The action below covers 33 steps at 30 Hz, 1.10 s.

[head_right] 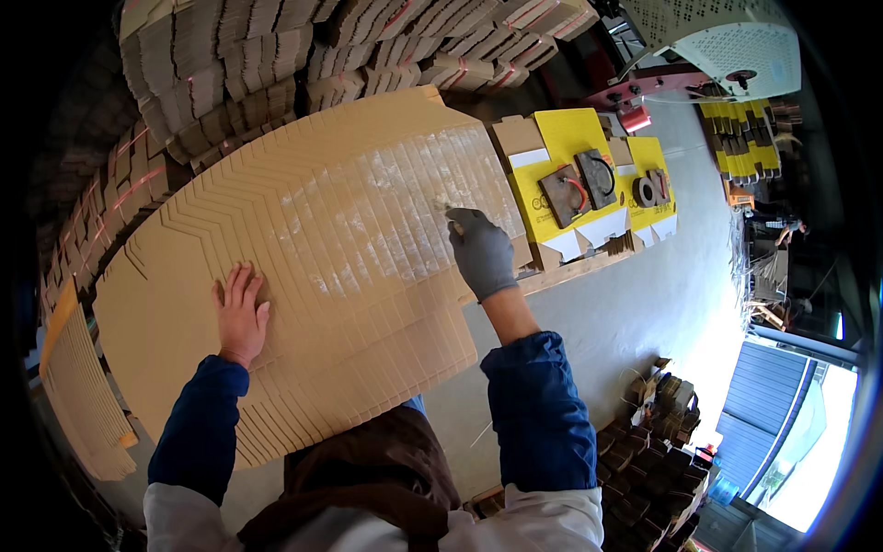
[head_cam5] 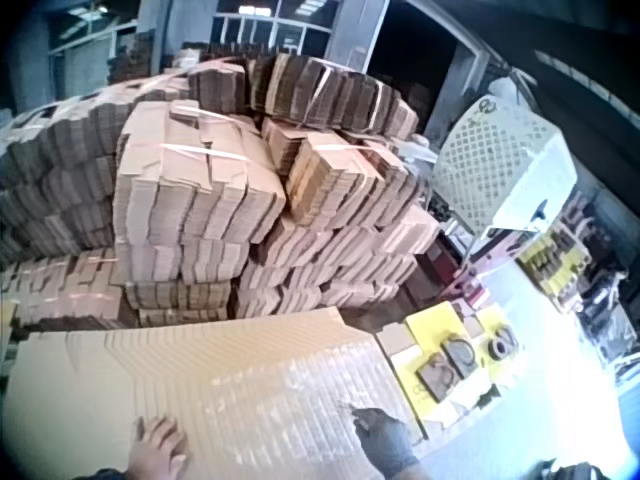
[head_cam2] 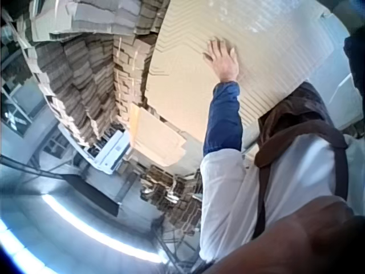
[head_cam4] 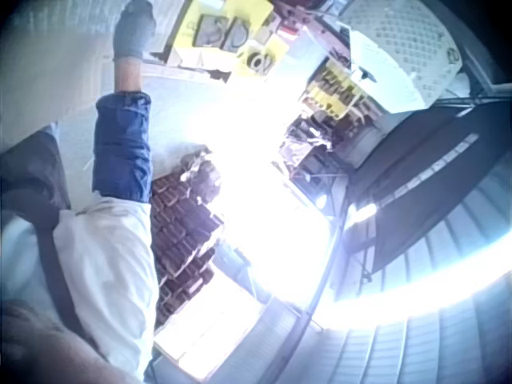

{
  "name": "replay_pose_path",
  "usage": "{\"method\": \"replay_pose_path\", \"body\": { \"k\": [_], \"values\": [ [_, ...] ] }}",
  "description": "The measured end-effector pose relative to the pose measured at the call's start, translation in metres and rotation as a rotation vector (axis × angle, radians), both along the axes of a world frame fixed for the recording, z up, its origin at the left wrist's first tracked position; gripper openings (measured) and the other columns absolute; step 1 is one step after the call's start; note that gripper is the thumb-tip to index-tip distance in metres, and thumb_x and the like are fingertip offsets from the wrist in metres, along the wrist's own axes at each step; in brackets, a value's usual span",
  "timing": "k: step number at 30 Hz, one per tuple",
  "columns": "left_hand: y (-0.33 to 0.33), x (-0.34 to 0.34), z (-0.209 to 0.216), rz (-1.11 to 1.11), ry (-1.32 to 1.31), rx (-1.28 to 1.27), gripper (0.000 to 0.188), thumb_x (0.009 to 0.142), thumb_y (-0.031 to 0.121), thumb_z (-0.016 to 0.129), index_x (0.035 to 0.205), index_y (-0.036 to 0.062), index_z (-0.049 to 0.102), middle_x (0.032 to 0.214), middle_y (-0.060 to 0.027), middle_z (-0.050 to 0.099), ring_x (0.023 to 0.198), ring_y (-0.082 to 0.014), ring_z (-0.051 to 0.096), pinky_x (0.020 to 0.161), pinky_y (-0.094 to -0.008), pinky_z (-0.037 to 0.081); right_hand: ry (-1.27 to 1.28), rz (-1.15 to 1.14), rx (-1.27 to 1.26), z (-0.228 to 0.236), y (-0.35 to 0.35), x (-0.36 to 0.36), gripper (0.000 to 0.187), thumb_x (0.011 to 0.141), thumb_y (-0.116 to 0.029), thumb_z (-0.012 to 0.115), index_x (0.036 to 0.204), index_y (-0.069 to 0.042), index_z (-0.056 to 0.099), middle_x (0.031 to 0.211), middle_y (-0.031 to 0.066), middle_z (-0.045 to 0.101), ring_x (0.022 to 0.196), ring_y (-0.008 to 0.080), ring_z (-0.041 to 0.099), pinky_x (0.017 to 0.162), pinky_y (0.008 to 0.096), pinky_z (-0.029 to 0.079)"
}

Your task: The person aligns a large corrugated cardboard sheet on a work surface, then uses a brush to apply a white adhesive in a zigzag pattern across the surface. The person repeatedly dips the brush into a small container to reload adhesive and continues spreading it over the cardboard.

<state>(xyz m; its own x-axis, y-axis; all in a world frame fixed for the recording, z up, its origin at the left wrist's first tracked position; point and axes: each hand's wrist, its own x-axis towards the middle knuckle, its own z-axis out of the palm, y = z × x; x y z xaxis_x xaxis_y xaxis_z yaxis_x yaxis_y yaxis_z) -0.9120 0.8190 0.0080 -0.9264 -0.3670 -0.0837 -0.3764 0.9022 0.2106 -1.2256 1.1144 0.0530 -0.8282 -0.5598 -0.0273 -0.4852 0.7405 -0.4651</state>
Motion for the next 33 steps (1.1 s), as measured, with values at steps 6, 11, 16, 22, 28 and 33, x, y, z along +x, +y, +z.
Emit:
{"method": "replay_pose_path", "body": {
  "k": [6,11,16,22,28,33],
  "values": [
    [0.003,-0.006,-0.001,0.0,-0.011,0.02,0.047,0.088,0.017,0.059,0.133,0.008,0.05,0.152,-0.0103,0.038,0.146,-0.0301,0.028,0.119,-0.0578,0.013,0.159,-0.056,-0.076,-0.019,0.014,-0.061,0.022,0.089,-0.018,0.064,0.11,-0.016,0.07,0.103,0.0153,0.07,0.09,0.0374,0.068,0.079,0.0448,0.055],
    [0.004,-0.012,-0.004,-0.034,0.03,0.009,0.046,0.087,0.016,0.06,0.132,0.0075,0.051,0.152,-0.0107,0.038,0.145,-0.0309,0.029,0.119,-0.0583,0.014,0.093,-0.085,0.164,-0.021,0.008,-0.1,0.022,0.091,-0.02,0.062,0.112,-0.018,0.07,0.106,0.0133,0.071,0.092,0.0374,0.068,0.079,0.0446,0.055],
    [0.001,0.0,0.001,-0.008,0.007,-0.006,0.048,0.086,0.016,0.063,0.132,0.0081,0.051,0.152,-0.01,0.038,0.145,-0.031,0.029,0.118,-0.0594,0.015,0.067,0.178,0.01,-0.007,-0.043,-0.075,0.024,0.091,-0.019,0.063,0.113,-0.016,0.069,0.109,0.0136,0.07,0.095,0.0367,0.067,0.082,0.0438,0.054],
    [0.002,-0.008,0.001,-0.004,0.006,-0.011,0.049,0.085,0.018,0.066,0.132,0.009,0.052,0.151,-0.0084,0.039,0.144,-0.0298,0.03,0.117,-0.0613,0.017,0.118,0.01,0.168,-0.009,-0.043,-0.117,0.022,0.091,-0.016,0.061,0.112,-0.018,0.07,0.112,0.012,0.069,0.095,0.0368,0.066,0.083,0.0443,0.054],
    [0.003,-0.012,0.0,-0.01,0.016,-0.003,0.05,0.085,0.018,0.066,0.131,0.0092,0.053,0.151,-0.0084,0.039,0.144,-0.0299,0.031,0.116,-0.0612,0.019,0.114,0.038,0.161,-0.01,-0.041,-0.131,0.022,0.09,-0.016,0.063,0.111,-0.017,0.069,0.109,0.0135,0.068,0.095,0.0368,0.066,0.083,0.0448,0.053],
    [0.001,-0.005,0.002,-0.016,0.018,-0.014,0.052,0.083,0.019,0.068,0.131,0.0089,0.053,0.151,-0.0089,0.039,0.143,-0.0307,0.032,0.115,-0.0616,0.02,0.11,0.233,0.074,-0.004,-0.069,-0.104,0.022,0.089,-0.013,0.063,0.11,-0.015,0.069,0.107,0.015,0.069,0.095,0.0368,0.066,0.082,0.0443,0.054]
  ]
}}
